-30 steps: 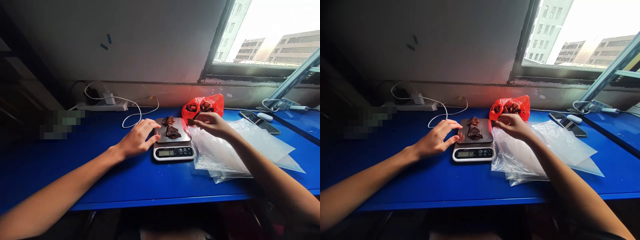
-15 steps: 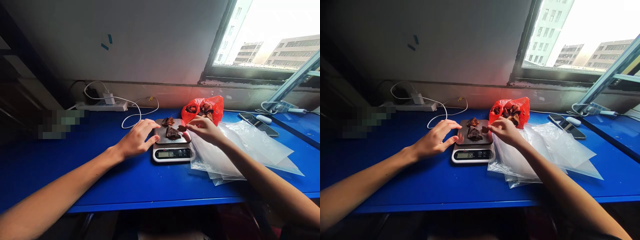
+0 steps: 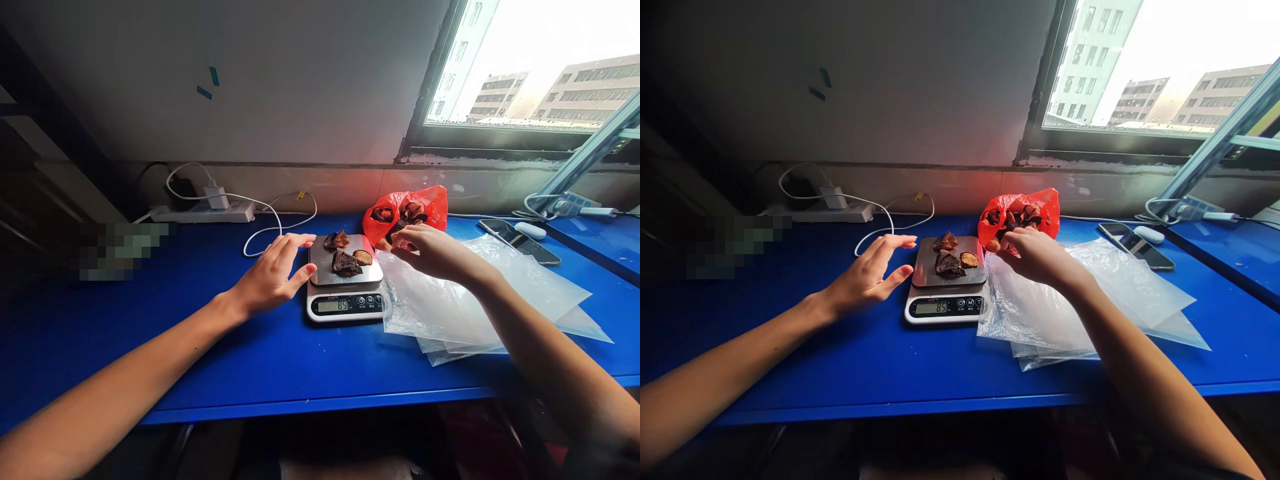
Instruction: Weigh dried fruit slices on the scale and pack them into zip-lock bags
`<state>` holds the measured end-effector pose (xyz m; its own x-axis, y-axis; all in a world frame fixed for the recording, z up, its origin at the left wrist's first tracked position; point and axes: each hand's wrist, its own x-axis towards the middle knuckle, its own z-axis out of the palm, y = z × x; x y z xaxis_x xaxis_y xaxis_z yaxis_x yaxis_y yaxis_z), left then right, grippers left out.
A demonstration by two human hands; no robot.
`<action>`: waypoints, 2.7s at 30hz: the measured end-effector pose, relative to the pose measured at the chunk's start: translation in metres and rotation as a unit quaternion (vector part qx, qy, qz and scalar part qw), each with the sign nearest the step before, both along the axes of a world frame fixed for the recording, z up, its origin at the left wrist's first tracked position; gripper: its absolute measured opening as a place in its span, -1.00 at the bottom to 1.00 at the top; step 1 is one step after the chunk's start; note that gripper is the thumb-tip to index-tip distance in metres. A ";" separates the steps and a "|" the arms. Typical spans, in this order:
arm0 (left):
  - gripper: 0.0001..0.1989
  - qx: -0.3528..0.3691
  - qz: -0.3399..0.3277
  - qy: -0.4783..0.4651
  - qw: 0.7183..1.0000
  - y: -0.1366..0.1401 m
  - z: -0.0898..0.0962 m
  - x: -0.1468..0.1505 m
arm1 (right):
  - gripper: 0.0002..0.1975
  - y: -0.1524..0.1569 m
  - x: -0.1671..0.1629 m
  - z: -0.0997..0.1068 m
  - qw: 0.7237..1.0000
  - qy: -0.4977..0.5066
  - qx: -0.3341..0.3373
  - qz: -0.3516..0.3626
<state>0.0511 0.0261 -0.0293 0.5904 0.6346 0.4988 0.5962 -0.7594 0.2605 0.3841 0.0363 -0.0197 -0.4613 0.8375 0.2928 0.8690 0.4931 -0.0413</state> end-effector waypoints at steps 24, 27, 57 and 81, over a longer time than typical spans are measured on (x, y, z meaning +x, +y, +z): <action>-0.56 0.011 -0.013 0.000 1.000 0.001 -0.004 0.000 | -0.50 -0.007 -0.012 -0.007 0.994 -0.084 -0.062 -0.004; -0.55 0.010 -0.011 0.002 1.000 0.001 -0.004 0.000 | -0.67 -0.005 -0.014 -0.006 0.996 -0.077 -0.053 -0.013; -0.57 -0.022 -0.010 0.005 1.000 -0.002 -0.003 0.003 | -0.74 0.019 -0.010 -0.026 0.993 0.006 -0.114 0.020; -0.60 -0.026 -0.027 0.010 0.999 -0.004 -0.005 0.004 | -0.67 0.021 -0.005 -0.025 0.992 0.005 -0.124 -0.017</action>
<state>0.0555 0.0224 -0.0347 0.6341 0.6261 0.4537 0.5601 -0.7765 0.2888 0.3792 0.0568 -0.0445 -0.4302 0.8992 0.0806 0.8837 0.4376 -0.1662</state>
